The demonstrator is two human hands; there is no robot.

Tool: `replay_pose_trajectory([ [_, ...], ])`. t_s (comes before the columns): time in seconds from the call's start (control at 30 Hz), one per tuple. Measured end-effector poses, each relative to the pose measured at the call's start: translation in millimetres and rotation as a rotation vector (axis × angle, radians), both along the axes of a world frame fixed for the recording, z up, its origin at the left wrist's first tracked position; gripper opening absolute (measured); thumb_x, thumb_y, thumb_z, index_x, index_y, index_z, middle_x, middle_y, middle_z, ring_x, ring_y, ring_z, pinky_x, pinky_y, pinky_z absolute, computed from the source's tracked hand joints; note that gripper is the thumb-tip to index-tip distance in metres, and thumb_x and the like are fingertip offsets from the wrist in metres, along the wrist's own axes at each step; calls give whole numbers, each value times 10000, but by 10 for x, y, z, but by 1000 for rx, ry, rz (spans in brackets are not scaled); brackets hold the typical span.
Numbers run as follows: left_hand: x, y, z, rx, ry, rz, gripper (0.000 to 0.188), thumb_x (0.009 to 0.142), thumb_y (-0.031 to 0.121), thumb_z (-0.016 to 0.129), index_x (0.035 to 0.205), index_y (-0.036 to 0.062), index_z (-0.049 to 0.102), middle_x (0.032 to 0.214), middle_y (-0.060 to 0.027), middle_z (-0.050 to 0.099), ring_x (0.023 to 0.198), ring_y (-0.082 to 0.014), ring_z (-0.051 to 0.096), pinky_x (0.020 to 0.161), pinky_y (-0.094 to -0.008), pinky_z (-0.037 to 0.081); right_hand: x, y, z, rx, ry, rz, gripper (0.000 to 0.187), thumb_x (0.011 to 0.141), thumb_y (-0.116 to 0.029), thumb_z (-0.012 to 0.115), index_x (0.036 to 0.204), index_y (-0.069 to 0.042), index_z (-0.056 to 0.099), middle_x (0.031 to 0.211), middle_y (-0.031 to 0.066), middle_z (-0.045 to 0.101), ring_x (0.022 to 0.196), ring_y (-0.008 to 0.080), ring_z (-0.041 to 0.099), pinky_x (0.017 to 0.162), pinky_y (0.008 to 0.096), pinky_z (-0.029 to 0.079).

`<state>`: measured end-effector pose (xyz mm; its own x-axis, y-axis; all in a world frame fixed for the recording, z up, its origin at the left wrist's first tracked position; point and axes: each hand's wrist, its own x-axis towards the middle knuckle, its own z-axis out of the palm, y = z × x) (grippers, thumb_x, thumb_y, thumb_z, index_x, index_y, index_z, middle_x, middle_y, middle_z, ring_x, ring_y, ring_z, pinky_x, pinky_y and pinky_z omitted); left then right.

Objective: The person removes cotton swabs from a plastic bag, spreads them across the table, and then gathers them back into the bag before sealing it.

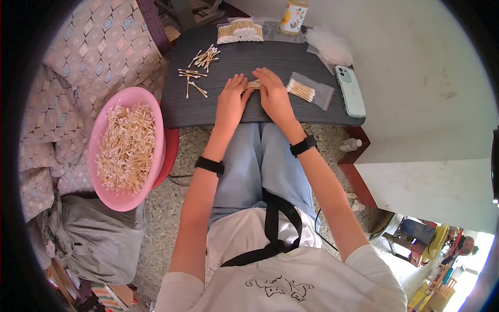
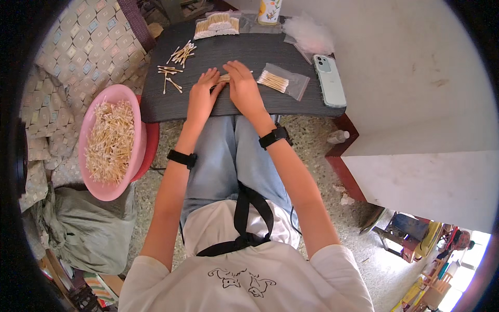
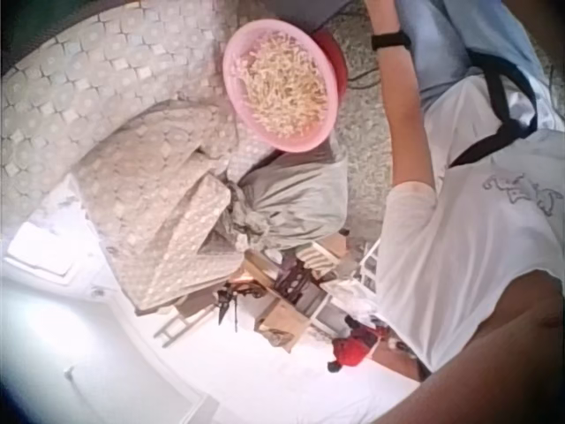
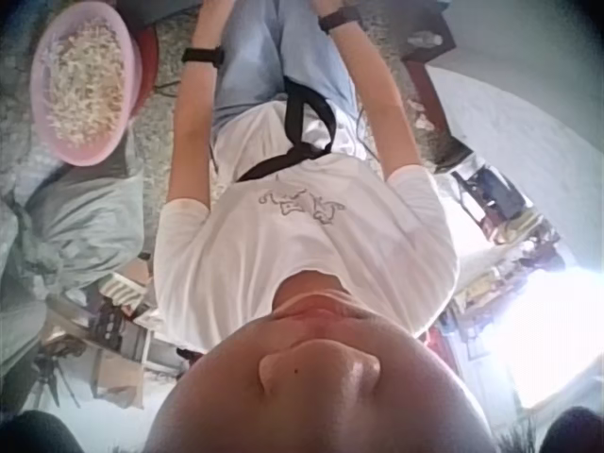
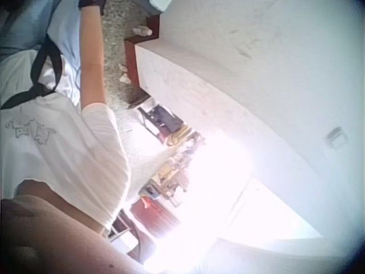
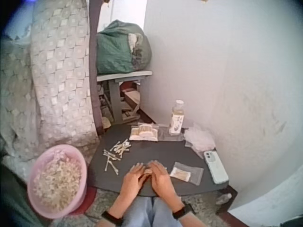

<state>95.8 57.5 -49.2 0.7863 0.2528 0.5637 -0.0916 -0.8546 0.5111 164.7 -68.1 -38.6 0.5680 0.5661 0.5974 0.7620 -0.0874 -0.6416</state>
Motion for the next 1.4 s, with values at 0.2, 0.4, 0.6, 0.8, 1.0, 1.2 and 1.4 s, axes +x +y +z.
replay_pose_trajectory([
  [0.2,18,20,-23,67,-31,-18,319,865,127,607,1142,-31,593,1226,-185,570,1178,-333,520,1040,-416,379,47,6,-95,-64,-148,-255,275,851,11,510,1119,38,568,1189,218,550,1170,413,470,983,463,399],
  [0.4,-2,50,3,-11,-36,-129,254,853,77,590,1093,-5,601,1143,-160,599,1140,-318,536,1006,-408,405,47,-3,-88,-69,-156,-345,247,856,9,501,1090,44,569,1134,226,572,1121,413,496,964,465,408],
  [0.6,-44,22,61,-298,46,-132,277,838,18,565,1113,22,585,1121,-163,601,1069,-332,565,906,-400,455,20,-27,-50,-8,72,-139,244,830,45,493,1057,35,581,1067,220,593,1084,387,521,940,455,425],
  [0.8,-24,29,47,-124,-20,-118,300,842,19,561,1140,49,573,1112,-172,600,1055,-345,565,879,-402,463,24,-39,-55,-43,-200,-245,296,786,75,499,1069,34,574,1058,221,593,1075,381,527,923,435,435],
  [1.0,-27,26,52,-158,-2,-123,290,851,32,556,1140,55,572,1127,-167,596,1061,-340,562,882,-402,459,-6,-58,13,-32,-125,-177,347,768,109,486,1103,34,538,1101,212,565,1069,396,519,894,436,455],
  [1.2,-50,30,70,-193,43,-100,276,859,30,545,1131,59,579,1125,-157,598,1070,-331,558,890,-399,454,-35,-37,85,85,-20,-87,352,749,114,491,1082,16,550,1110,209,545,1060,376,527,915,431,433],
  [1.4,-40,17,69,-156,0,-118,262,850,18,546,1106,56,588,1113,-153,604,1054,-329,568,870,-400,462,22,-48,-41,-71,-139,-309,319,727,91,525,1022,-10,589,974,172,589,907,341,548,830,427,438],
])
